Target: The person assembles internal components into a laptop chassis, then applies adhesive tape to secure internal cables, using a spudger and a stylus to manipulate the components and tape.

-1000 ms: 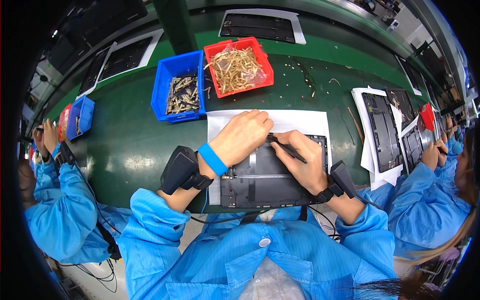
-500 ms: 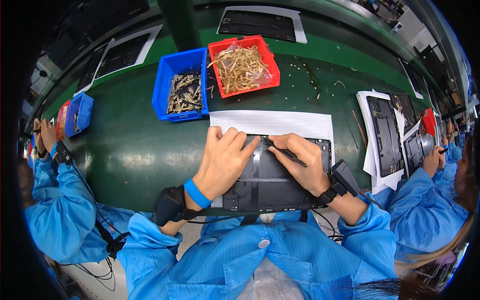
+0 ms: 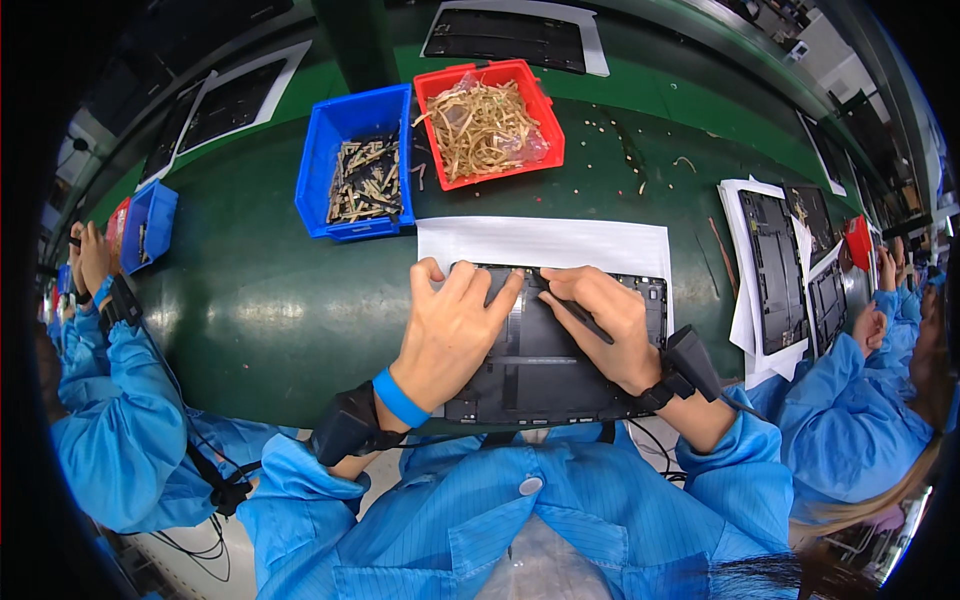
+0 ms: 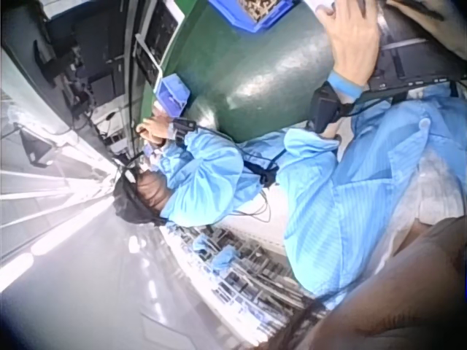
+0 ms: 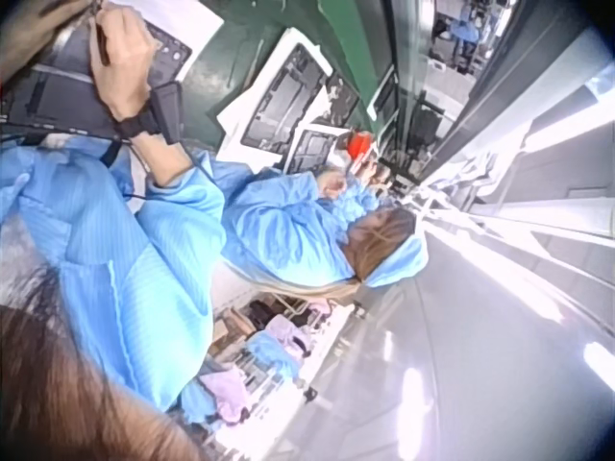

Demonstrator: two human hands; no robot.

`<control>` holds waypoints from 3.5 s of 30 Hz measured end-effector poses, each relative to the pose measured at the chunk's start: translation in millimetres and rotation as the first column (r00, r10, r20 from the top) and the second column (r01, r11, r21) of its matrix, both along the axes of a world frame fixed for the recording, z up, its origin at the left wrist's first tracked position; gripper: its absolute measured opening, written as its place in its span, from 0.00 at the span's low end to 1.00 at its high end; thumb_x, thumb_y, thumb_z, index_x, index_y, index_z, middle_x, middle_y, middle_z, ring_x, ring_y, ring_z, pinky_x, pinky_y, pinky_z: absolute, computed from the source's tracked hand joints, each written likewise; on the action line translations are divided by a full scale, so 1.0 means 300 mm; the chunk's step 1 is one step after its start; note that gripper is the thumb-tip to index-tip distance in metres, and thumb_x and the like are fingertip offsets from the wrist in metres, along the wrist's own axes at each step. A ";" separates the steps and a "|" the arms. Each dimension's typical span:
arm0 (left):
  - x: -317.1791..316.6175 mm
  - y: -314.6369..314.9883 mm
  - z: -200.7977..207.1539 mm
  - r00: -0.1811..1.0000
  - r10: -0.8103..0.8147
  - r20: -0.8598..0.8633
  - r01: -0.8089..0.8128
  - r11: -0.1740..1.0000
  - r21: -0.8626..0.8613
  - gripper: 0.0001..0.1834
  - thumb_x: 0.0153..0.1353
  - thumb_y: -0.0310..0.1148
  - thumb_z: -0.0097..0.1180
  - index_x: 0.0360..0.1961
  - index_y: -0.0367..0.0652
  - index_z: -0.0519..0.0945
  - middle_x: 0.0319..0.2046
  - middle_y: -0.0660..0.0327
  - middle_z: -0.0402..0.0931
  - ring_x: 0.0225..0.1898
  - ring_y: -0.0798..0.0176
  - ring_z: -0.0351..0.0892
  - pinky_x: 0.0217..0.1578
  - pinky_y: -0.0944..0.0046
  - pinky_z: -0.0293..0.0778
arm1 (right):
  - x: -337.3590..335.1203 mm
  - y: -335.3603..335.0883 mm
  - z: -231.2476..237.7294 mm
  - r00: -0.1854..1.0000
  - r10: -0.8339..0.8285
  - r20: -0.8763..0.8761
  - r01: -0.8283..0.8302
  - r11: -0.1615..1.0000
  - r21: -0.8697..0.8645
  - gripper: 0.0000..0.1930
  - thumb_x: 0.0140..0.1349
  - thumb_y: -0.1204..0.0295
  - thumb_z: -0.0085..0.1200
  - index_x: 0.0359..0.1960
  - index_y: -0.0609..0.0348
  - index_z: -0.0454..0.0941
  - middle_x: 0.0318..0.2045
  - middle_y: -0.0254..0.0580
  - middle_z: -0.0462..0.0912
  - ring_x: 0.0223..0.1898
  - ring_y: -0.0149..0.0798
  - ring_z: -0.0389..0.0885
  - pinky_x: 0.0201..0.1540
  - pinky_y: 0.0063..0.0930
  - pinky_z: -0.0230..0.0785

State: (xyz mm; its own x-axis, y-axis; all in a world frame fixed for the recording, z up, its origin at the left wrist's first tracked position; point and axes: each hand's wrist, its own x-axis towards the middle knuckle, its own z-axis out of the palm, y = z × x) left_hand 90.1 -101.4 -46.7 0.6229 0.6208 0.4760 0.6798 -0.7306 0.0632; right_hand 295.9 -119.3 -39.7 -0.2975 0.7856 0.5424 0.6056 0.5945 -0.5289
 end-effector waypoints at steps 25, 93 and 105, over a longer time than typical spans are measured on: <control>-0.037 -0.009 -0.005 0.992 0.051 0.115 -0.045 0.997 -0.054 0.19 0.52 0.27 0.61 0.48 0.47 0.83 0.24 0.65 0.65 0.33 0.61 0.66 0.39 0.55 0.59 | 0.015 0.139 0.058 0.938 0.143 0.316 -0.080 0.976 -0.204 0.09 0.51 0.78 0.59 0.35 0.58 0.78 0.34 0.39 0.77 0.36 0.44 0.81 0.35 0.38 0.73; -0.094 0.117 0.188 0.661 0.496 0.563 0.632 0.037 -0.774 0.11 0.67 0.25 0.51 0.50 0.37 0.73 0.45 0.60 0.75 0.47 0.71 0.75 0.49 0.70 0.77 | 0.270 0.117 0.188 0.951 0.310 -0.007 -0.215 0.643 -0.735 0.13 0.66 0.67 0.57 0.44 0.66 0.79 0.39 0.46 0.85 0.41 0.39 0.81 0.49 0.31 0.70; -0.106 0.109 0.175 0.664 0.494 0.562 0.636 0.022 -0.771 0.11 0.68 0.27 0.52 0.50 0.37 0.73 0.44 0.61 0.76 0.46 0.71 0.76 0.49 0.70 0.76 | 0.258 0.103 0.208 0.945 0.323 0.054 -0.184 0.659 -0.730 0.13 0.65 0.67 0.57 0.44 0.64 0.79 0.40 0.50 0.85 0.43 0.48 0.83 0.49 0.34 0.72</control>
